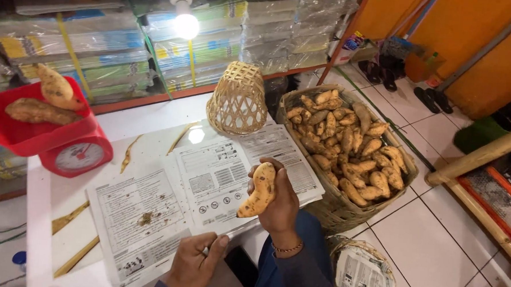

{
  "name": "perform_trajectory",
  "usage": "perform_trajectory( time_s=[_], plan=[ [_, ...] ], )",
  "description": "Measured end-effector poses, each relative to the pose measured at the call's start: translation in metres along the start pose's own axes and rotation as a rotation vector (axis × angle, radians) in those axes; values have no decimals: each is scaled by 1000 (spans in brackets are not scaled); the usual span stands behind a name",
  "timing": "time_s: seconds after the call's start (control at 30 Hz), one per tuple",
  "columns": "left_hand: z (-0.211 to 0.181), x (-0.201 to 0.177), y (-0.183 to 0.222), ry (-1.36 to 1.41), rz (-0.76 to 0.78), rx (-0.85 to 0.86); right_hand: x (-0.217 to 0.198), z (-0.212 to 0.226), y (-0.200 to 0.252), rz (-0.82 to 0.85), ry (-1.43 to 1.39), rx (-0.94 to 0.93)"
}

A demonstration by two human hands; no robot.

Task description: Manually cleaning dirt and loose skin off a sweet potato using fingers before weighing it.

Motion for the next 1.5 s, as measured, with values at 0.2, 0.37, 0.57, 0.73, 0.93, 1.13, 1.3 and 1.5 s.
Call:
perform_trajectory(
  time_s=[0.2, 0.37, 0.57, 0.73, 0.93, 1.13, 1.3, 1.5],
  plan=[
    [-8, -25, -7, 269, -27, -171, 48, -12, -5, 116, 42, 8],
    [-18, -68, -22, 336, -92, -200, 86, -27, -17, 170, 23, 83],
    [-23, -88, -46, 409, 17, 36, 128, -61, -21, 273, 490, 110],
    [4, -92, -46, 348, 24, 89, 137, -79, -22, 415, 466, 375],
    [8, -105, -38, 26, 46, -142, 141, -98, -18, 530, 1219, 110],
    [23, -100, -34, 122, 25, -238, 127, -125, -27, 356, 901, 411],
    [39, -98, -33, 593, 167, -276, 114, -136, -24, 402, 438, 656],
    [36, -106, -35, 815, 207, -387, 111, -136, -18, 399, 267, 702]
  ],
)
Point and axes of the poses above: each hand's wrist, its own y-axis away from the middle knuckle, its own x-axis out of the palm, z = x × y, the point moved 4 cm from there along -y, towards the middle knuckle, and after that the axes turned 8 degrees about -y, right-handed, at the moved point
